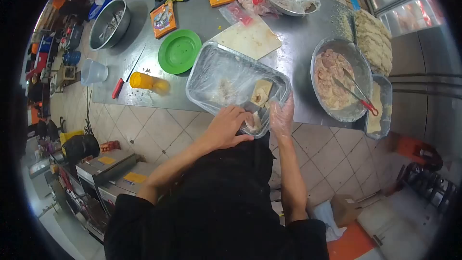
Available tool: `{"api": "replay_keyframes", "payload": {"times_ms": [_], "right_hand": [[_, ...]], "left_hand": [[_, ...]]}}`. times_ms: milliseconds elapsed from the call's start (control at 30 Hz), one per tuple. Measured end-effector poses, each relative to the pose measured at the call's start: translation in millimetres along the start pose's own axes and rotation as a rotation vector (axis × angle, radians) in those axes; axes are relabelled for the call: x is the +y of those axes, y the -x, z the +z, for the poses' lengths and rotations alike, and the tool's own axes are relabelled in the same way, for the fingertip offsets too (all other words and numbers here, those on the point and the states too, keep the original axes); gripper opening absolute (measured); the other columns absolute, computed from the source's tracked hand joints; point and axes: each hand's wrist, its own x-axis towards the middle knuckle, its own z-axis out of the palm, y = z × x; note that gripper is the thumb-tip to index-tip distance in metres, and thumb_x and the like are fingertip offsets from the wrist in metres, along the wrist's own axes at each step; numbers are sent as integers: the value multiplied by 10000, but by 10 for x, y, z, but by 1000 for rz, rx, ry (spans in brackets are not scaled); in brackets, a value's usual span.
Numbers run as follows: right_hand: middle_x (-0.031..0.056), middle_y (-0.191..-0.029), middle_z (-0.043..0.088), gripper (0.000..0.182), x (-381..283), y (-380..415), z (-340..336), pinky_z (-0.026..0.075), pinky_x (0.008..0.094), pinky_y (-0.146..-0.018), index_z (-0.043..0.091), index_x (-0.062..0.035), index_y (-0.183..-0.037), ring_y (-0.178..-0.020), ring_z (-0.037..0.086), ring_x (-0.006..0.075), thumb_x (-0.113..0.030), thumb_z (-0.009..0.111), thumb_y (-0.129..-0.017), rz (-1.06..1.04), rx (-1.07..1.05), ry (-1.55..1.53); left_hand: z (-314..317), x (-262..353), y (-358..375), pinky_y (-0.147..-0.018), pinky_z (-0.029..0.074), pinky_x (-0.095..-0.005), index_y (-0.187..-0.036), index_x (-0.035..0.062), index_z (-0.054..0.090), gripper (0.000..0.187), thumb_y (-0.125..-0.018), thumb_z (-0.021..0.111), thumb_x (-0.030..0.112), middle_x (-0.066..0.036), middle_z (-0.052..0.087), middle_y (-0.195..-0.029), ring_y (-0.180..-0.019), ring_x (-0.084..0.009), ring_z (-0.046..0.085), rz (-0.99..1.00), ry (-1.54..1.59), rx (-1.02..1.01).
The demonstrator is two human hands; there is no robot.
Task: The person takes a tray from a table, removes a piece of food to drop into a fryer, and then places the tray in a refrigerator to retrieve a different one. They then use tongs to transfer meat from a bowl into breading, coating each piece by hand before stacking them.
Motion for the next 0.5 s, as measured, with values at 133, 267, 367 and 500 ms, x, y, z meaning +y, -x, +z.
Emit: {"api": "replay_keyframes", "payload": {"times_ms": [133,267,367,500], "right_hand": [[118,-1239,610,458,259,-211,5,416,328,-1015,496,32,-1347,-1132,551,192,-19,532,-893,36,-32,-31],[135,-1214,618,523,276,-324,-50,431,335,-1021,464,38,-1375,-1111,589,222,10,527,-857,160,-54,-118],[139,-1206,620,525,344,-379,-96,431,340,-1021,462,48,-1375,-1101,592,228,-8,535,-858,204,-55,-169],[147,-1218,614,542,493,-427,-103,428,347,-1024,460,60,-1378,-1104,590,232,-17,541,-847,168,24,-103]], "left_hand": [[187,109,-262,-936,421,-432,-1159,31,624,639,-772,779,515,-138,632,-1090,-1069,-317,559,-315,1,53],[337,330,-456,-916,423,-429,-1104,17,628,662,-742,793,547,-151,642,-1065,-1032,-322,570,-573,-14,34],[464,483,-516,-900,421,-435,-1090,10,626,658,-737,798,538,-161,628,-1040,-1006,-335,564,-659,-74,82],[559,702,-602,-870,420,-450,-1066,-19,618,577,-780,783,454,-183,599,-1018,-988,-361,543,-728,-219,218]]}}
